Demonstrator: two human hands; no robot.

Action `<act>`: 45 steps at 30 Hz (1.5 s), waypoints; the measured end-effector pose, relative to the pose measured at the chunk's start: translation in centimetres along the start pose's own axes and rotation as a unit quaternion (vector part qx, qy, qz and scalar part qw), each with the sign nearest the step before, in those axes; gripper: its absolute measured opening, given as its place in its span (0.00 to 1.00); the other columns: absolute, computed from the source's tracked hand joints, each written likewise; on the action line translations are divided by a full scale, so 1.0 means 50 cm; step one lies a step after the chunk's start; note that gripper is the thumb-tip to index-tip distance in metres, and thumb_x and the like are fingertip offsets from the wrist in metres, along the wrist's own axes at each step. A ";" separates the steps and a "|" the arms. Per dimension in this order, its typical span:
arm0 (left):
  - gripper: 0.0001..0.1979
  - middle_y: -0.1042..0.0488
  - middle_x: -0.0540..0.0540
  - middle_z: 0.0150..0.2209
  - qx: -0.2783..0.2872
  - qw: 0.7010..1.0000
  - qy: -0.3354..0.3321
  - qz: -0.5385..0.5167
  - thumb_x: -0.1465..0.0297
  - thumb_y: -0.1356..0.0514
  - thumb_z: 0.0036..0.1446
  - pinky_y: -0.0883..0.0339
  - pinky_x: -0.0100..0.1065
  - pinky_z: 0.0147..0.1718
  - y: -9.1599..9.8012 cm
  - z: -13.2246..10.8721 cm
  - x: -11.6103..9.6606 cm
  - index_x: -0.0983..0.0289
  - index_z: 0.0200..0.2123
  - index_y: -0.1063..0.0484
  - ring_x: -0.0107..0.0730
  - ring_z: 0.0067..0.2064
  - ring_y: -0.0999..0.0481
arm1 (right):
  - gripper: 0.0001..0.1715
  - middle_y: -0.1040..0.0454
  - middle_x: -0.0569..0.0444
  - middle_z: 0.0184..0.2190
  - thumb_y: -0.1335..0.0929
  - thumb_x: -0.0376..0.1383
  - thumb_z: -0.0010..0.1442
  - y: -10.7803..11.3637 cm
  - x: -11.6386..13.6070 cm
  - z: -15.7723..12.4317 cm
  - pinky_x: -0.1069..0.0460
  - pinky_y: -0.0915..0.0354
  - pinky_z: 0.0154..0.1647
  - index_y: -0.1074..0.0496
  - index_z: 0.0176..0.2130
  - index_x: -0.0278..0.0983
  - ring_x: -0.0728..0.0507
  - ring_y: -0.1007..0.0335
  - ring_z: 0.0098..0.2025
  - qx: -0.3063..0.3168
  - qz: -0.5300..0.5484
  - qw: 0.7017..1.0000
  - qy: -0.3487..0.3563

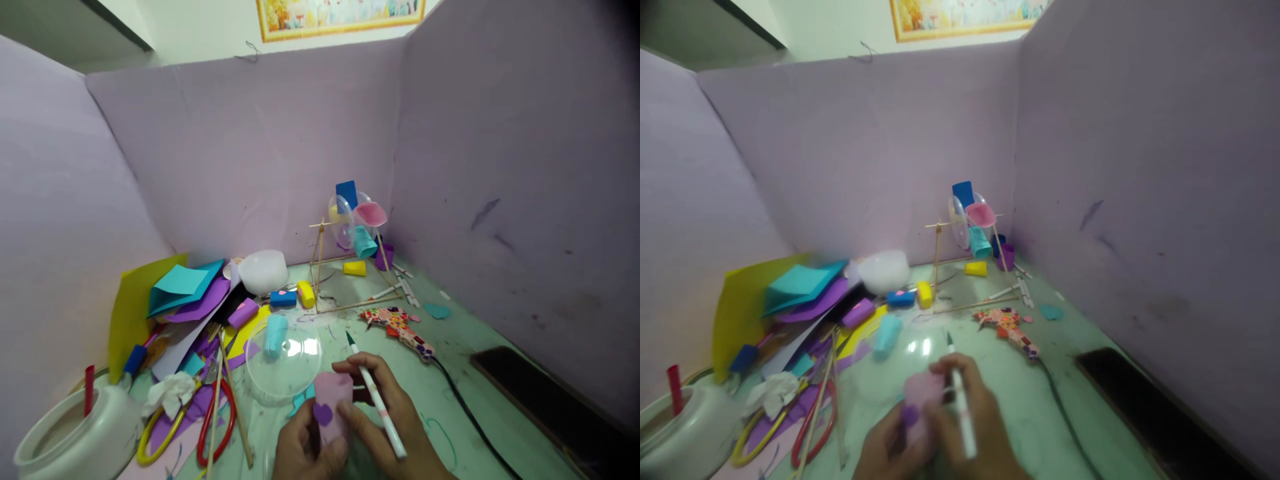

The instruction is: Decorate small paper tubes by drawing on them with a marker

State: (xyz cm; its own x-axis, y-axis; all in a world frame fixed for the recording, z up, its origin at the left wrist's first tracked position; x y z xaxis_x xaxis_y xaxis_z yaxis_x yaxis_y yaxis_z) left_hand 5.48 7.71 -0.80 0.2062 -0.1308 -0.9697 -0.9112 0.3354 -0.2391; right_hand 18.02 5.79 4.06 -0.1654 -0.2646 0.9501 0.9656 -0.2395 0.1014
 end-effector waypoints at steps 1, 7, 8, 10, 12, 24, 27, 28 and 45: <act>0.27 0.21 0.59 0.36 0.011 1.000 0.001 -0.014 0.53 0.32 0.41 0.32 0.39 0.42 -0.003 -0.001 -0.003 0.65 0.42 0.24 0.45 0.40 0.24 | 0.19 0.25 0.46 0.44 0.34 0.40 0.54 0.001 -0.002 0.001 0.48 0.29 0.39 0.39 0.46 0.41 0.43 0.25 0.35 0.005 0.007 1.000 -0.011; 0.20 0.22 0.58 0.35 -0.004 0.993 0.051 -0.102 0.62 0.32 0.46 0.32 0.35 0.37 0.000 -0.008 0.004 0.65 0.42 0.24 0.38 0.38 0.25 | 0.21 0.26 0.44 0.45 0.32 0.42 0.54 0.001 -0.024 0.012 0.45 0.30 0.41 0.40 0.46 0.40 0.41 0.26 0.38 0.025 0.100 0.992 -0.074; 0.19 0.22 0.58 0.35 -0.011 0.991 0.068 -0.113 0.63 0.32 0.46 0.32 0.34 0.33 0.002 -0.009 0.008 0.65 0.41 0.24 0.37 0.36 0.25 | 0.21 0.26 0.44 0.45 0.32 0.44 0.55 0.003 -0.030 0.015 0.44 0.31 0.43 0.40 0.45 0.40 0.40 0.26 0.41 0.019 0.123 0.989 -0.082; 0.17 0.23 0.58 0.34 -0.019 0.987 0.082 -0.134 0.63 0.32 0.46 0.31 0.34 0.33 0.005 -0.009 0.009 0.67 0.38 0.23 0.36 0.34 0.26 | 0.22 0.26 0.46 0.44 0.31 0.44 0.54 0.007 -0.043 0.021 0.43 0.33 0.46 0.40 0.45 0.41 0.40 0.26 0.43 0.005 0.167 0.981 -0.103; 0.17 0.22 0.59 0.33 -0.015 0.985 0.091 -0.149 0.63 0.32 0.46 0.31 0.35 0.33 0.004 -0.007 0.006 0.68 0.38 0.23 0.37 0.34 0.25 | 0.23 0.26 0.47 0.44 0.30 0.43 0.52 0.007 -0.050 0.024 0.43 0.35 0.48 0.40 0.45 0.41 0.40 0.27 0.45 0.008 0.202 0.972 -0.117; 0.22 0.22 0.61 0.38 0.004 0.992 0.077 -0.097 0.64 0.33 0.46 0.31 0.35 0.32 -0.003 -0.009 -0.002 0.68 0.44 0.25 0.39 0.35 0.25 | 0.17 0.29 0.57 0.29 0.30 0.34 0.51 0.019 -0.007 0.041 0.49 0.36 0.37 0.35 0.42 0.39 0.46 0.30 0.33 0.077 0.101 0.992 0.003; 0.27 0.23 0.59 0.38 0.000 0.999 0.032 -0.012 0.63 0.31 0.43 0.33 0.31 0.31 0.009 -0.003 -0.006 0.69 0.47 0.26 0.38 0.36 0.26 | 0.16 0.28 0.55 0.30 0.31 0.33 0.51 0.022 0.023 0.036 0.48 0.36 0.39 0.34 0.41 0.38 0.45 0.30 0.34 0.079 0.006 0.993 0.082; 0.27 0.22 0.59 0.37 -0.007 1.000 0.026 0.014 0.63 0.30 0.42 0.34 0.31 0.30 0.013 -0.001 -0.004 0.69 0.46 0.25 0.37 0.35 0.27 | 0.16 0.28 0.55 0.30 0.31 0.32 0.51 0.021 0.031 0.033 0.48 0.36 0.39 0.35 0.42 0.38 0.45 0.30 0.34 0.085 -0.012 0.991 0.100; 0.26 0.20 0.59 0.38 0.007 0.997 -0.022 0.067 0.62 0.31 0.40 0.31 0.34 0.34 -0.003 -0.013 -0.018 0.68 0.43 0.24 0.43 0.38 0.24 | 0.13 0.28 0.52 0.34 0.32 0.32 0.52 -0.001 0.069 0.007 0.49 0.34 0.38 0.36 0.39 0.39 0.44 0.29 0.37 0.125 -0.066 0.973 0.183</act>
Point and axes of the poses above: each hand's wrist, its own z-axis towards the middle knuckle, its own y-axis out of the back of the hand, x = y × z, the point moved 8 cm from there along z, towards the middle knuckle
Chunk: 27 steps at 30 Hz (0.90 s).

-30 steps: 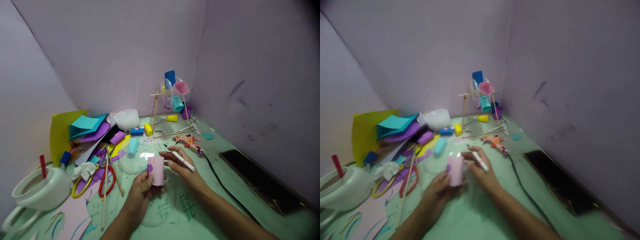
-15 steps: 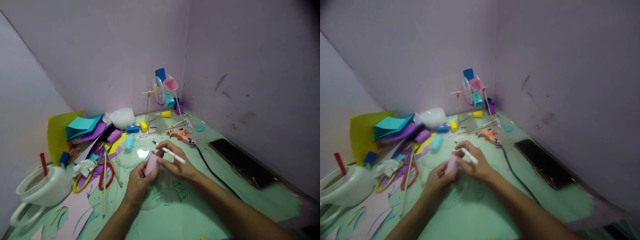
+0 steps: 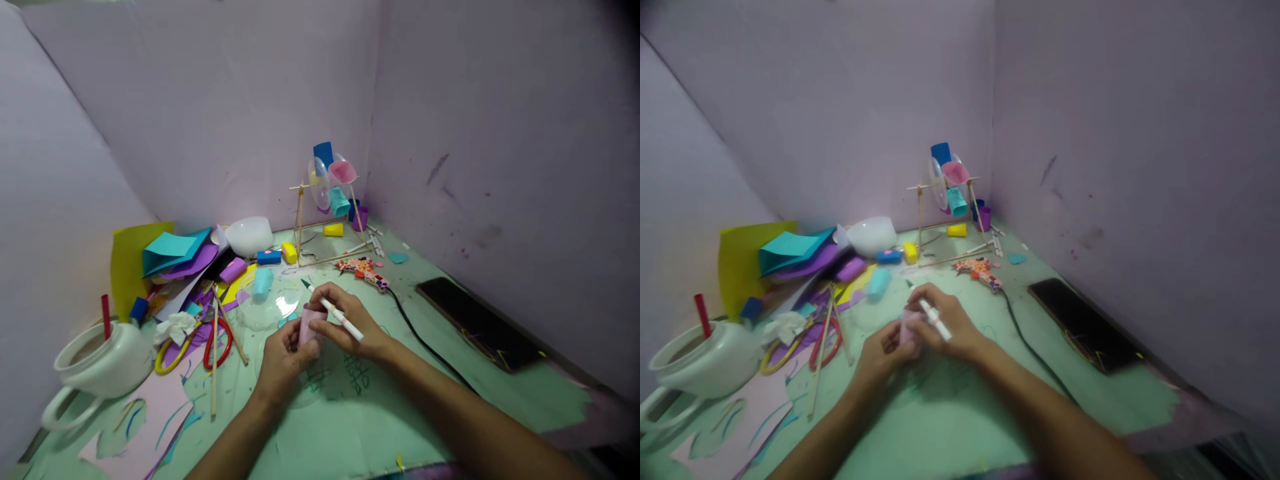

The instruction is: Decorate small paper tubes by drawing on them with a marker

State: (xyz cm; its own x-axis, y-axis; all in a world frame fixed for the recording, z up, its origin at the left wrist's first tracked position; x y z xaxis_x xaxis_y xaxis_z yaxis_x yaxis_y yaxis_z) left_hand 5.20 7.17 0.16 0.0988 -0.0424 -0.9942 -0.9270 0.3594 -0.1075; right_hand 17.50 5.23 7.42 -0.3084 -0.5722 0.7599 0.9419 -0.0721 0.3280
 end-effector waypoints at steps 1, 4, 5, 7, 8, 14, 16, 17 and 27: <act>0.26 0.20 0.59 0.37 0.000 1.000 0.002 -0.012 0.62 0.31 0.40 0.32 0.34 0.33 0.000 0.000 0.003 0.68 0.43 0.24 0.42 0.38 0.24 | 0.14 0.28 0.52 0.35 0.32 0.32 0.52 0.001 0.000 0.001 0.49 0.34 0.39 0.37 0.40 0.39 0.43 0.28 0.37 0.003 0.009 1.000 -0.001; 0.26 0.21 0.57 0.35 0.005 0.999 0.023 -0.039 0.62 0.31 0.41 0.32 0.32 0.31 -0.002 0.000 0.013 0.68 0.44 0.24 0.38 0.35 0.25 | 0.16 0.28 0.52 0.35 0.32 0.33 0.53 0.005 -0.003 0.003 0.48 0.34 0.41 0.38 0.42 0.39 0.43 0.27 0.38 0.017 0.039 0.999 -0.002; 0.25 0.22 0.57 0.34 0.008 0.998 0.031 -0.045 0.61 0.31 0.42 0.33 0.31 0.30 -0.003 -0.001 0.015 0.68 0.43 0.24 0.36 0.33 0.26 | 0.16 0.28 0.52 0.35 0.32 0.33 0.53 0.006 -0.005 0.005 0.48 0.34 0.40 0.38 0.42 0.39 0.43 0.27 0.37 0.021 0.041 0.999 -0.001; 0.24 0.22 0.57 0.33 0.015 0.998 0.039 -0.055 0.62 0.31 0.43 0.34 0.30 0.28 -0.007 -0.002 0.017 0.68 0.43 0.24 0.34 0.31 0.27 | 0.13 0.28 0.53 0.33 0.33 0.34 0.54 0.009 -0.008 0.007 0.48 0.34 0.39 0.38 0.41 0.39 0.44 0.29 0.35 0.024 0.029 0.999 0.001; 0.23 0.22 0.57 0.34 0.017 0.997 0.039 -0.059 0.62 0.32 0.44 0.34 0.30 0.28 -0.008 -0.003 0.016 0.68 0.43 0.24 0.34 0.31 0.27 | 0.12 0.29 0.54 0.32 0.33 0.34 0.54 0.010 -0.010 0.007 0.49 0.34 0.38 0.37 0.40 0.39 0.44 0.29 0.34 0.024 0.020 1.000 0.001; 0.26 0.21 0.60 0.35 0.013 0.998 0.041 -0.051 0.62 0.30 0.42 0.35 0.30 0.27 -0.003 0.001 0.017 0.70 0.43 0.24 0.39 0.33 0.25 | 0.08 0.30 0.55 0.31 0.34 0.33 0.56 0.009 -0.012 0.007 0.51 0.35 0.36 0.37 0.38 0.39 0.45 0.30 0.34 0.027 0.033 0.999 -0.006; 0.26 0.21 0.61 0.35 0.012 0.998 0.044 -0.050 0.62 0.30 0.40 0.34 0.31 0.29 -0.002 0.001 0.018 0.70 0.43 0.23 0.40 0.35 0.25 | 0.08 0.29 0.55 0.31 0.33 0.33 0.56 0.007 -0.013 0.005 0.50 0.34 0.37 0.36 0.38 0.39 0.45 0.29 0.35 0.028 0.035 0.999 -0.009; 0.26 0.21 0.61 0.35 0.014 0.998 0.045 -0.052 0.63 0.29 0.40 0.34 0.31 0.29 -0.002 0.001 0.018 0.70 0.42 0.23 0.40 0.35 0.24 | 0.08 0.29 0.54 0.32 0.33 0.33 0.56 0.006 -0.014 0.005 0.50 0.34 0.38 0.36 0.38 0.39 0.45 0.29 0.36 0.028 0.036 0.999 -0.011; 0.14 0.22 0.58 0.29 -0.032 0.970 0.114 -0.212 0.70 0.32 0.44 0.29 0.31 0.26 0.007 -0.007 -0.002 0.69 0.36 0.24 0.33 0.29 0.24 | 0.16 0.22 0.49 0.41 0.32 0.36 0.53 0.047 -0.077 0.001 0.42 0.36 0.50 0.39 0.41 0.41 0.42 0.26 0.45 -0.154 0.225 0.950 -0.152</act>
Point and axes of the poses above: each hand's wrist, its own z-axis towards the middle knuckle, its own y-axis out of the back of the hand, x = y × z, the point moved 8 cm from there along z, towards the middle knuckle
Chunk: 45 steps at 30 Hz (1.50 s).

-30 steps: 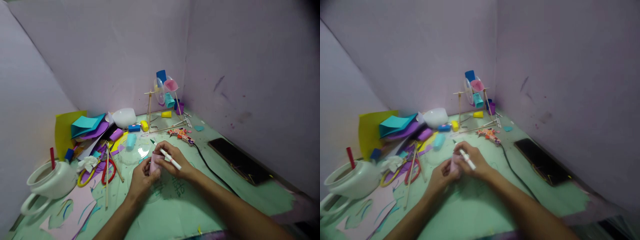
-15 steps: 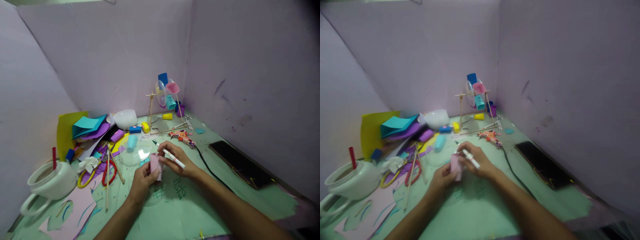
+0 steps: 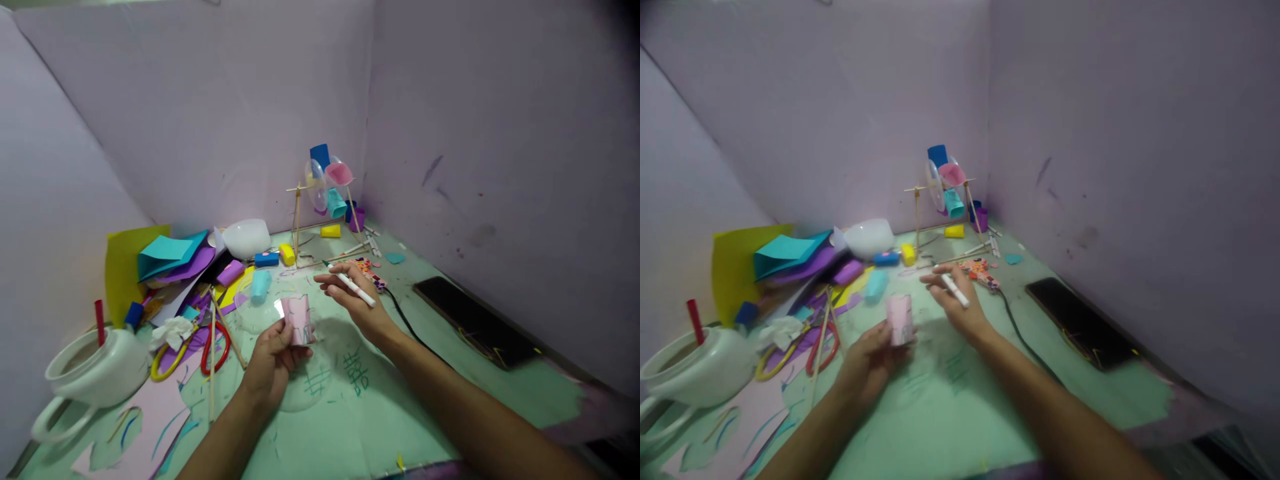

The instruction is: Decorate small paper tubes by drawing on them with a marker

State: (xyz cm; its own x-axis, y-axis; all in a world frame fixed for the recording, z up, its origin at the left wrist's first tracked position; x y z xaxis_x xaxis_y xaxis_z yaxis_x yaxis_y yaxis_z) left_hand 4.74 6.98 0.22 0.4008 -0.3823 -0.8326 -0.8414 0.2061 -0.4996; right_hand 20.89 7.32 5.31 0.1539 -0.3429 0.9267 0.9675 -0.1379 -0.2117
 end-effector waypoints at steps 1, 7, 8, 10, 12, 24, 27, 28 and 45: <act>0.14 0.22 0.58 0.29 0.002 1.000 0.006 -0.008 0.70 0.32 0.44 0.29 0.31 0.26 0.000 0.000 0.001 0.69 0.36 0.24 0.34 0.29 0.24 | 0.16 0.22 0.49 0.41 0.31 0.36 0.53 -0.002 -0.004 0.000 0.42 0.36 0.50 0.39 0.41 0.41 0.42 0.26 0.45 0.005 0.007 1.000 -0.010; 0.13 0.21 0.59 0.29 0.016 1.000 0.021 -0.016 0.73 0.33 0.46 0.29 0.31 0.26 -0.005 0.000 0.010 0.70 0.37 0.25 0.35 0.29 0.23 | 0.18 0.22 0.49 0.40 0.30 0.34 0.50 -0.025 -0.015 -0.005 0.43 0.35 0.49 0.38 0.41 0.40 0.42 0.26 0.45 0.064 0.022 0.997 -0.038; 0.13 0.21 0.59 0.29 0.020 0.999 0.022 -0.019 0.73 0.34 0.46 0.29 0.31 0.26 -0.006 0.000 0.010 0.70 0.37 0.25 0.35 0.29 0.23 | 0.18 0.22 0.48 0.40 0.30 0.34 0.50 -0.030 -0.016 -0.007 0.43 0.35 0.48 0.38 0.41 0.40 0.42 0.26 0.45 0.077 0.025 0.996 -0.044; 0.12 0.21 0.60 0.29 0.025 0.999 0.023 -0.024 0.73 0.34 0.47 0.29 0.32 0.26 -0.008 -0.001 0.010 0.70 0.37 0.25 0.36 0.29 0.23 | 0.19 0.22 0.49 0.40 0.30 0.34 0.50 -0.039 -0.019 -0.010 0.44 0.35 0.47 0.39 0.41 0.40 0.43 0.26 0.44 0.099 0.025 0.993 -0.053; 0.10 0.21 0.61 0.29 0.029 0.999 0.029 -0.027 0.73 0.35 0.47 0.30 0.33 0.26 -0.008 -0.003 0.011 0.71 0.36 0.25 0.37 0.28 0.23 | 0.20 0.23 0.50 0.39 0.29 0.33 0.49 -0.044 -0.020 -0.011 0.45 0.34 0.45 0.39 0.41 0.40 0.43 0.26 0.43 0.110 0.013 0.993 -0.052; 0.19 0.22 0.62 0.34 0.061 0.997 0.033 0.033 0.65 0.32 0.43 0.32 0.32 0.26 -0.018 -0.003 0.025 0.70 0.39 0.23 0.35 0.31 0.25 | 0.18 0.32 0.57 0.31 0.29 0.33 0.49 -0.036 0.001 -0.007 0.53 0.35 0.33 0.36 0.41 0.39 0.47 0.31 0.35 0.135 -0.070 0.988 0.003; 0.21 0.22 0.61 0.34 0.080 0.996 0.031 0.031 0.67 0.30 0.41 0.32 0.32 0.26 -0.018 0.001 0.030 0.70 0.40 0.23 0.34 0.31 0.26 | 0.18 0.27 0.53 0.35 0.29 0.35 0.52 -0.042 -0.001 -0.011 0.50 0.33 0.38 0.37 0.42 0.39 0.44 0.28 0.40 0.148 -0.059 0.987 -0.004; 0.21 0.22 0.61 0.34 0.080 0.996 0.031 0.023 0.68 0.30 0.41 0.32 0.32 0.26 -0.018 0.002 0.029 0.70 0.40 0.23 0.34 0.31 0.26 | 0.17 0.25 0.51 0.37 0.30 0.35 0.53 -0.042 -0.001 -0.011 0.48 0.33 0.40 0.38 0.42 0.40 0.43 0.27 0.42 0.144 -0.045 0.989 -0.008; 0.13 0.21 0.63 0.34 0.059 0.996 0.062 -0.031 0.72 0.34 0.47 0.31 0.33 0.26 -0.024 -0.007 0.032 0.70 0.38 0.24 0.37 0.31 0.23 | 0.17 0.26 0.54 0.34 0.31 0.34 0.52 -0.042 -0.015 -0.011 0.50 0.35 0.35 0.38 0.41 0.39 0.46 0.28 0.34 0.118 -0.023 0.992 -0.027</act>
Point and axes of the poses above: each hand's wrist, its own z-axis towards the middle knuckle, its own y-axis out of the back of the hand, x = y × z, the point moved 8 cm from there along z, towards the middle knuckle
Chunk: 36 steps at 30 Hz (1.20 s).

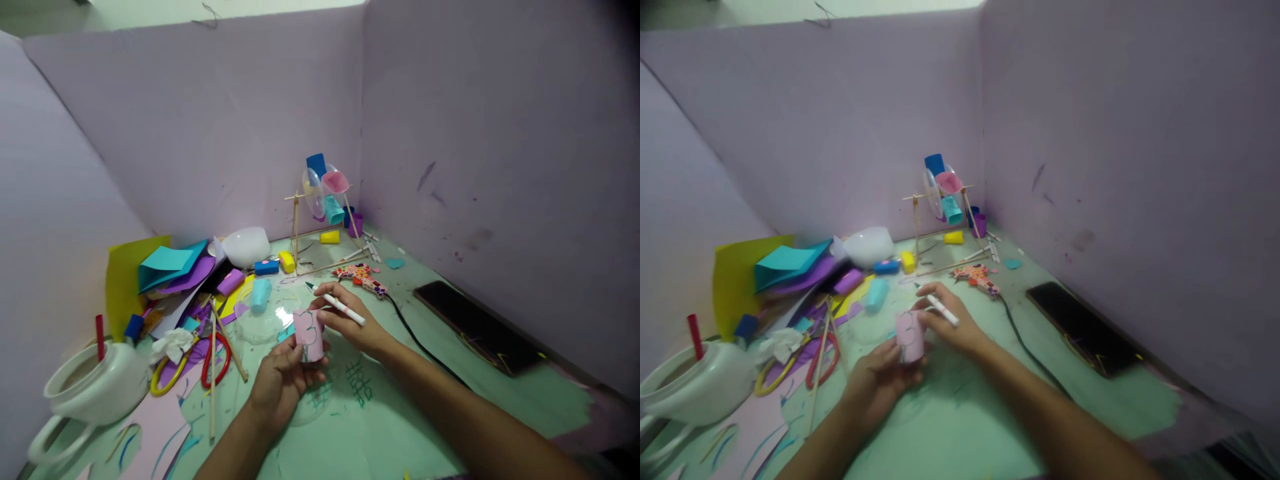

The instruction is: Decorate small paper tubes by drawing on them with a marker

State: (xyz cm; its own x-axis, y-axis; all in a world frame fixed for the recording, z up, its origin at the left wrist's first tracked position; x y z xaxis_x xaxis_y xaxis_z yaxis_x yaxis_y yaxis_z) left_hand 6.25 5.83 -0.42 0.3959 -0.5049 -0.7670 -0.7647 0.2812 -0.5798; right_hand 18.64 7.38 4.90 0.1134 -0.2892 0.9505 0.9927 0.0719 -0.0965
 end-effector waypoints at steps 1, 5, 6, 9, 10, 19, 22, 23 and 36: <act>0.14 0.21 0.63 0.33 -0.002 1.000 0.002 0.000 0.72 0.34 0.46 0.31 0.33 0.26 -0.001 -0.001 0.000 0.70 0.38 0.24 0.37 0.30 0.23 | 0.17 0.27 0.55 0.32 0.31 0.35 0.51 0.001 -0.002 0.000 0.51 0.35 0.34 0.37 0.41 0.39 0.47 0.30 0.31 -0.001 -0.007 1.000 0.002; 0.16 0.22 0.61 0.32 0.007 1.000 -0.004 0.015 0.69 0.32 0.44 0.31 0.33 0.27 -0.006 -0.002 0.000 0.70 0.37 0.23 0.36 0.31 0.24 | 0.17 0.31 0.59 0.28 0.30 0.36 0.52 0.006 -0.003 0.001 0.53 0.36 0.30 0.37 0.41 0.39 0.49 0.33 0.27 0.002 -0.005 1.000 0.017; 0.16 0.22 0.60 0.32 0.012 1.000 -0.007 0.023 0.68 0.32 0.44 0.31 0.32 0.27 -0.007 -0.001 0.002 0.70 0.38 0.23 0.36 0.31 0.24 | 0.17 0.31 0.59 0.28 0.30 0.36 0.52 0.007 -0.004 0.002 0.53 0.36 0.30 0.37 0.41 0.39 0.49 0.34 0.27 0.004 -0.001 1.000 0.016; 0.19 0.22 0.60 0.34 0.023 0.998 -0.020 0.046 0.67 0.31 0.43 0.31 0.32 0.28 -0.003 0.003 0.007 0.70 0.40 0.24 0.34 0.32 0.25 | 0.17 0.31 0.59 0.27 0.30 0.37 0.52 0.007 -0.005 0.001 0.53 0.37 0.29 0.37 0.41 0.38 0.49 0.34 0.27 0.006 -0.009 1.000 0.017; 0.20 0.22 0.60 0.35 0.024 0.998 -0.024 0.051 0.67 0.30 0.42 0.31 0.31 0.27 -0.001 0.005 0.009 0.70 0.40 0.24 0.34 0.32 0.25 | 0.17 0.31 0.59 0.28 0.30 0.36 0.52 0.006 -0.004 0.001 0.53 0.37 0.29 0.37 0.41 0.38 0.49 0.33 0.27 0.007 -0.019 1.000 0.018; 0.18 0.21 0.62 0.33 0.014 1.000 -0.008 0.005 0.69 0.29 0.40 0.31 0.33 0.27 0.005 0.002 0.004 0.70 0.37 0.24 0.37 0.31 0.23 | 0.19 0.24 0.48 0.44 0.29 0.38 0.53 0.012 -0.003 -0.003 0.44 0.37 0.50 0.38 0.43 0.40 0.41 0.30 0.50 -0.037 0.056 0.998 -0.008; 0.18 0.20 0.63 0.34 0.025 1.000 -0.007 -0.014 0.70 0.30 0.42 0.31 0.33 0.27 -0.002 -0.004 -0.002 0.69 0.38 0.25 0.38 0.31 0.23 | 0.24 0.24 0.48 0.44 0.26 0.39 0.49 0.001 -0.032 -0.003 0.46 0.35 0.45 0.38 0.42 0.40 0.43 0.28 0.45 -0.013 0.136 0.987 -0.081; 0.17 0.20 0.63 0.34 0.031 0.999 -0.007 -0.017 0.71 0.31 0.44 0.31 0.33 0.27 -0.004 -0.005 -0.003 0.69 0.39 0.25 0.39 0.32 0.23 | 0.26 0.24 0.49 0.44 0.25 0.39 0.47 -0.005 -0.042 -0.003 0.47 0.34 0.43 0.38 0.42 0.40 0.44 0.28 0.42 -0.002 0.152 0.983 -0.102; 0.16 0.20 0.63 0.31 0.065 0.997 0.019 -0.033 0.67 0.31 0.43 0.29 0.34 0.27 -0.018 -0.007 0.001 0.71 0.36 0.23 0.38 0.29 0.22 | 0.29 0.32 0.61 0.27 0.25 0.39 0.46 -0.043 -0.060 -0.013 0.56 0.42 0.22 0.38 0.44 0.40 0.52 0.38 0.22 0.068 0.174 0.975 -0.120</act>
State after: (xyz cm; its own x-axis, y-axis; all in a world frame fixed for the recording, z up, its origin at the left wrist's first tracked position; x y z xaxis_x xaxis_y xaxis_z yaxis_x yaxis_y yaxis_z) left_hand 6.79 5.29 0.18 0.4213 -0.5561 -0.7164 -0.6646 0.3483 -0.6611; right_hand 16.21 7.46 2.04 0.4140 0.0067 0.9102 0.8789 0.2573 -0.4017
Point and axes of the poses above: each hand's wrist, its own z-axis towards the middle knuckle, its own y-axis out of the back of the hand, x = y × z, the point moved 8 cm from there along z, towards the middle knuckle
